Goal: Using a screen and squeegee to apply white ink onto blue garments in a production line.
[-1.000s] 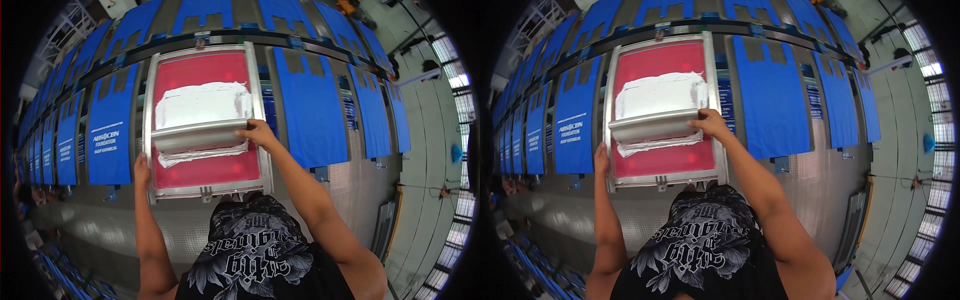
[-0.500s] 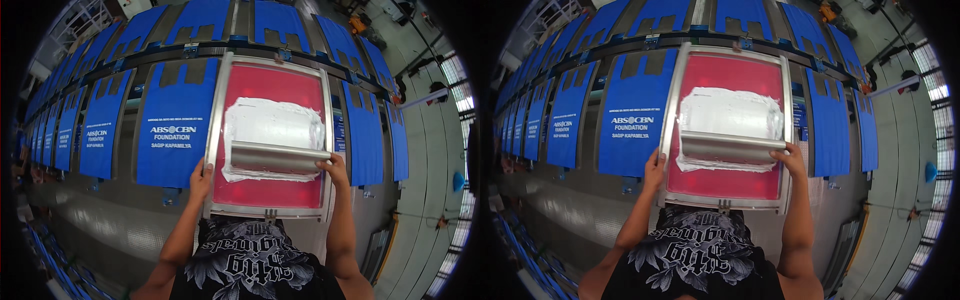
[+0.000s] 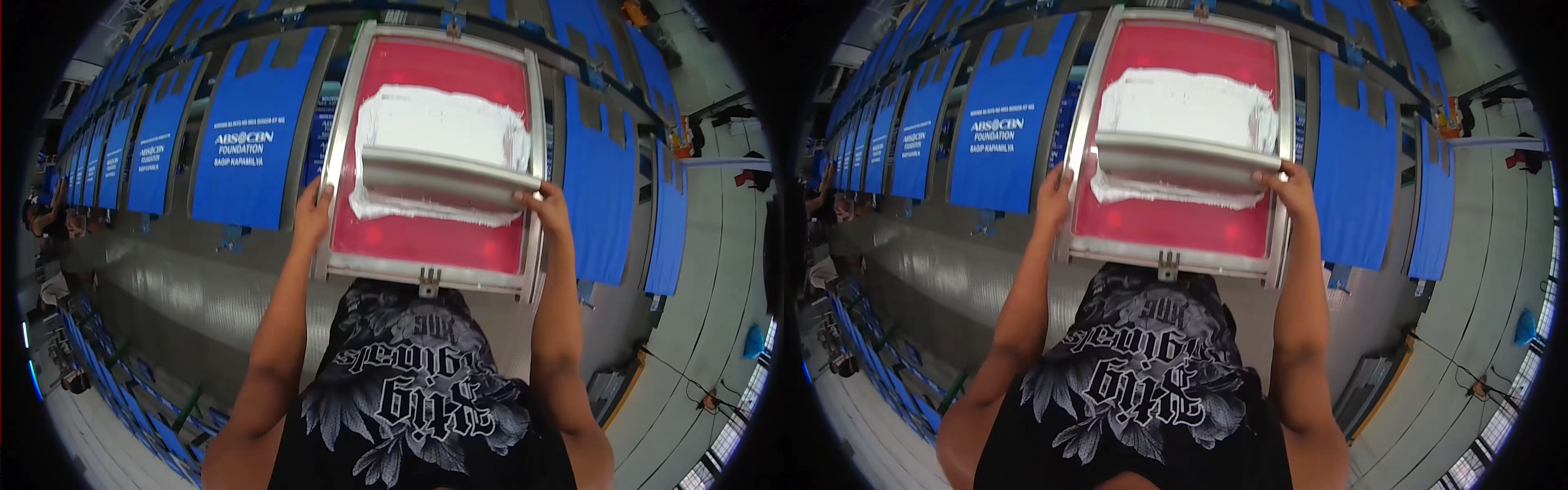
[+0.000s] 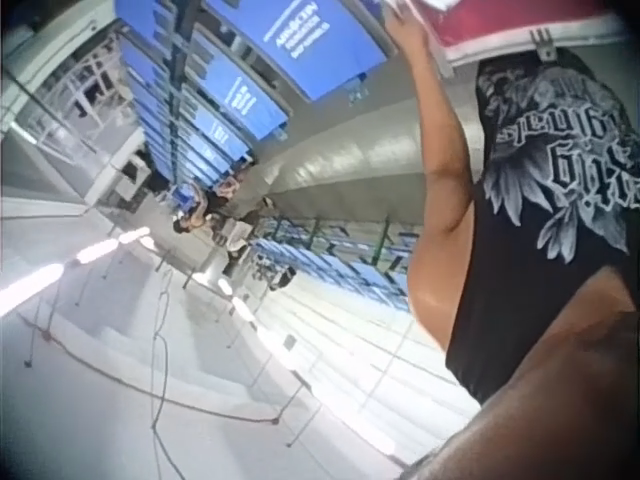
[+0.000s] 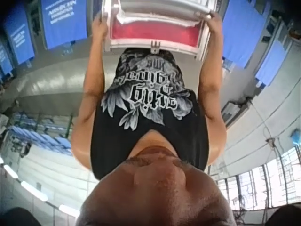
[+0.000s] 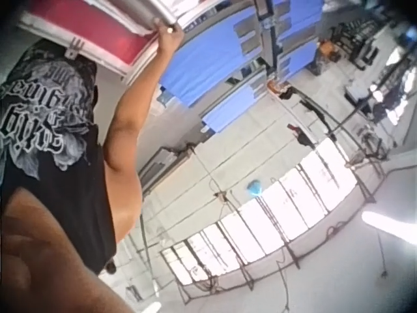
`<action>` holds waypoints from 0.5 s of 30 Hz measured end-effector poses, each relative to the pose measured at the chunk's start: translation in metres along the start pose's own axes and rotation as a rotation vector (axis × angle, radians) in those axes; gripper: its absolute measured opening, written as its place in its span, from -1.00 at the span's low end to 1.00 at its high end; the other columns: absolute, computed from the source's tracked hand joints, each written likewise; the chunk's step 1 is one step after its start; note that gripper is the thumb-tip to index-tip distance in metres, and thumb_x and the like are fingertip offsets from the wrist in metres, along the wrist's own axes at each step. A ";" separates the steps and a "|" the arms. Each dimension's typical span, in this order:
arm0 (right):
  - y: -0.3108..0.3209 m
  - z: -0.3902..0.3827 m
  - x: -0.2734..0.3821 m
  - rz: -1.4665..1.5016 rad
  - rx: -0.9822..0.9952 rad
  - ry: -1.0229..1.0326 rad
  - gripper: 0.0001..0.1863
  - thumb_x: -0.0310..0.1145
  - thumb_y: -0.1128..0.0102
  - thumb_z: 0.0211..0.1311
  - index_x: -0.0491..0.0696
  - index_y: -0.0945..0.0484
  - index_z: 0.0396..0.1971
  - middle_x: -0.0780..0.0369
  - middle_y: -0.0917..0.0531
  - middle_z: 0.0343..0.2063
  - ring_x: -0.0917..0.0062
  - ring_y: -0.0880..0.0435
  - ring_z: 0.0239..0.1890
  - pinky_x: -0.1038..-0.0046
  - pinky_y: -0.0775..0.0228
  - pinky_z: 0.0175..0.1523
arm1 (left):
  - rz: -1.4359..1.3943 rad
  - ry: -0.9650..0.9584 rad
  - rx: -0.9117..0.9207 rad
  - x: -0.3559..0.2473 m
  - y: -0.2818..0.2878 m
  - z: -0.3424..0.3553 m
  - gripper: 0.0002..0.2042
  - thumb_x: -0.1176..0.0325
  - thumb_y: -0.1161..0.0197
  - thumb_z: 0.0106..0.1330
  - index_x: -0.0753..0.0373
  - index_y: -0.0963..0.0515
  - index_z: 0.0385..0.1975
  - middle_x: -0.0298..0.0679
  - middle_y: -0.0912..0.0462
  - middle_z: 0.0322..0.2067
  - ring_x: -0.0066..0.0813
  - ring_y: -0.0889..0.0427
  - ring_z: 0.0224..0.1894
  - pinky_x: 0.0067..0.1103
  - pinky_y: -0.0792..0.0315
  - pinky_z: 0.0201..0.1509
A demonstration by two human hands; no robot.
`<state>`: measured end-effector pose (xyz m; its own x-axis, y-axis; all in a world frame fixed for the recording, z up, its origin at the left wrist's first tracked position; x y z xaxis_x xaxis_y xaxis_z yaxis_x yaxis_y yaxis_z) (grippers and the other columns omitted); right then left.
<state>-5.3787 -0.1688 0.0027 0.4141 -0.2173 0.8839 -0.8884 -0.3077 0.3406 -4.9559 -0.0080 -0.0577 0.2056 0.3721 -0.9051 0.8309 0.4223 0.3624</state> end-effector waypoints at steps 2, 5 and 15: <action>0.002 0.003 -0.012 0.013 -0.017 0.007 -0.59 -0.35 -0.47 -0.18 -0.20 -0.64 -0.26 0.23 -0.65 -0.41 0.56 -0.57 -0.34 0.48 -0.40 -0.16 | -0.003 0.021 0.005 0.003 -0.005 0.000 -0.50 0.12 -0.13 0.35 0.38 -0.36 0.14 -0.06 -0.56 -0.03 -0.43 -0.51 -0.01 -0.58 -0.34 0.08; -0.002 0.008 -0.013 0.093 0.038 -0.005 -0.60 -0.35 -0.47 -0.17 -0.20 -0.64 -0.26 0.23 -0.65 -0.40 0.55 -0.57 -0.34 0.50 -0.39 -0.15 | -0.056 0.108 0.027 0.004 -0.007 0.003 -0.47 0.07 -0.13 0.35 0.37 -0.36 0.15 -0.09 -0.57 -0.06 -0.46 -0.52 -0.05 -0.59 -0.35 0.04; -0.007 -0.002 -0.028 0.132 0.040 -0.023 -0.57 -0.34 -0.48 -0.17 -0.18 -0.64 -0.23 0.22 -0.66 -0.35 0.54 -0.57 -0.24 0.50 -0.33 -0.01 | 0.006 0.081 0.049 0.016 -0.009 0.002 -0.51 0.08 -0.10 0.36 0.31 -0.37 0.15 -0.13 -0.61 -0.12 -0.50 -0.54 -0.13 -0.60 -0.37 -0.02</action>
<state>-5.3842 -0.1588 -0.0240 0.2988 -0.2797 0.9124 -0.9271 -0.3116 0.2081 -4.9588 -0.0078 -0.0764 0.1694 0.4412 -0.8813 0.8543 0.3801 0.3545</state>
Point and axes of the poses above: each hand's wrist, its own z-axis towards the middle knuckle, its own y-axis out of the back of the hand, x = y × z, the point moved 4 cm from there along z, towards the middle knuckle
